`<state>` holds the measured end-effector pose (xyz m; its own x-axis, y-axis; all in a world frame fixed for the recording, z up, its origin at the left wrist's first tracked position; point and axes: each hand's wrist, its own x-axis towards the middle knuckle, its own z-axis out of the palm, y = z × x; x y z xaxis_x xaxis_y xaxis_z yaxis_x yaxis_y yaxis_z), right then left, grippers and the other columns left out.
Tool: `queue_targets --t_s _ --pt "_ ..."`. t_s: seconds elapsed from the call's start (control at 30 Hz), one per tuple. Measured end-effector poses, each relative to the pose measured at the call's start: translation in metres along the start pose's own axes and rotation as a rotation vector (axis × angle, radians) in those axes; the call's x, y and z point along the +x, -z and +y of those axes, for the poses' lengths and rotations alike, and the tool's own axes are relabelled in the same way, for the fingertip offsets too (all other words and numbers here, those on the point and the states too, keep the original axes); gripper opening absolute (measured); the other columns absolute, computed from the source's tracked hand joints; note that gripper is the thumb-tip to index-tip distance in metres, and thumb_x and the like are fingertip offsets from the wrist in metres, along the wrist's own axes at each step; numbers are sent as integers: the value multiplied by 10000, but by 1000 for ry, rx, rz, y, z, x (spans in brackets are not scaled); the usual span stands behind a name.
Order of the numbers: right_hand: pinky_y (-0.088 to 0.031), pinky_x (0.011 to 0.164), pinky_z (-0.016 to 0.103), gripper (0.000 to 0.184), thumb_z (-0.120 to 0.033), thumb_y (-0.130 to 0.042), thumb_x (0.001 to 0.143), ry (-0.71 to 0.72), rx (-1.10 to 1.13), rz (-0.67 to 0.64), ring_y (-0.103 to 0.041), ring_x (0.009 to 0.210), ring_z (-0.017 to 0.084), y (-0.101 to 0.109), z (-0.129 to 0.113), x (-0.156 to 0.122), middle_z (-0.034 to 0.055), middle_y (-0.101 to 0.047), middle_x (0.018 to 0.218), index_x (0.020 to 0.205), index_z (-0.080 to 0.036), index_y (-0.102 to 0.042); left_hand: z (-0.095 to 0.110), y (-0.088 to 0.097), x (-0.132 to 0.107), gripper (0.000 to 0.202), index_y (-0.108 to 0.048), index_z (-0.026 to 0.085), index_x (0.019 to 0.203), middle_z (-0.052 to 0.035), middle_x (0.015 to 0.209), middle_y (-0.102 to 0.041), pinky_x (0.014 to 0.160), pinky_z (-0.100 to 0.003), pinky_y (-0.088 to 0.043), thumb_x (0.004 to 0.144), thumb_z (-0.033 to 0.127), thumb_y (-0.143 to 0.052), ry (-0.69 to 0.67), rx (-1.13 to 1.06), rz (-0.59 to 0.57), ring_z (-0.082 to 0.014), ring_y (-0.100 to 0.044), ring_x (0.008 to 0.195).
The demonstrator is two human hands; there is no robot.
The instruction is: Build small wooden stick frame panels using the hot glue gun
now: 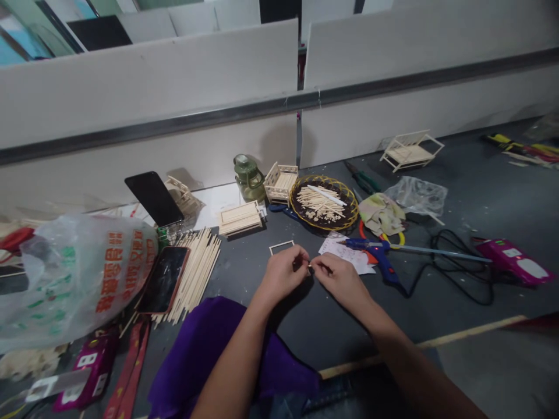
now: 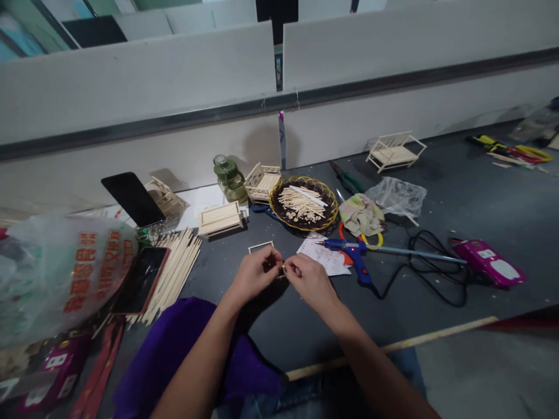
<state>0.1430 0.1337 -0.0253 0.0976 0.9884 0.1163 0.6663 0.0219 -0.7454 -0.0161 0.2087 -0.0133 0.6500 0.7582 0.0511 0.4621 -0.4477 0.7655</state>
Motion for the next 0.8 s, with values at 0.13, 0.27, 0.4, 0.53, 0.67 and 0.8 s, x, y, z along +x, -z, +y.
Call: queue_targets --t_s 0.13,0.27,0.4,0.53,0.67,0.8 --pt "-393 635 261 176 -175 -494 893 40 9 48 -536 680 158 0 -4 0 12 -577 727 801 -202 -641 -1 -1 1 87 -641 194 841 -2 813 -673 678 -229 -407 832 205 -556 -12 -32 25 -130 -578 740" --pt "-391 638 252 172 -157 -495 901 70 1 92 -542 698 153 -1 -6 1 9 -573 742 825 -195 -645 -4 -4 1 99 -646 182 797 2 764 -664 662 -224 -396 834 199 -556 -11 -126 50 -124 -570 711" --pt "-382 641 250 178 -142 -490 910 89 -19 110 -545 716 151 0 -8 1 17 -587 763 815 -181 -635 -6 -6 2 81 -637 172 798 12 719 -631 643 -223 -388 828 212 -573 5 -210 80 -118 -549 675" --pt "-380 641 245 179 -143 -489 916 100 -29 118 -548 718 146 0 -9 1 18 -596 773 807 -181 -625 -6 -6 2 71 -623 168 814 13 717 -611 641 -226 -390 829 213 -569 -1 -250 78 -117 -531 666" --pt "-383 648 240 182 -145 -485 922 111 -20 127 -552 717 139 -1 -9 0 12 -594 780 813 -183 -626 -6 -7 2 74 -620 168 841 3 755 -624 657 -226 -398 835 203 -556 -27 -274 88 -120 -543 692" --pt "-389 650 237 181 -140 -487 919 128 -17 131 -557 722 139 -1 -10 0 10 -587 774 827 -180 -637 -6 -8 1 72 -613 169 844 5 744 -609 643 -222 -391 830 191 -546 -30 -284 98 -118 -531 680"
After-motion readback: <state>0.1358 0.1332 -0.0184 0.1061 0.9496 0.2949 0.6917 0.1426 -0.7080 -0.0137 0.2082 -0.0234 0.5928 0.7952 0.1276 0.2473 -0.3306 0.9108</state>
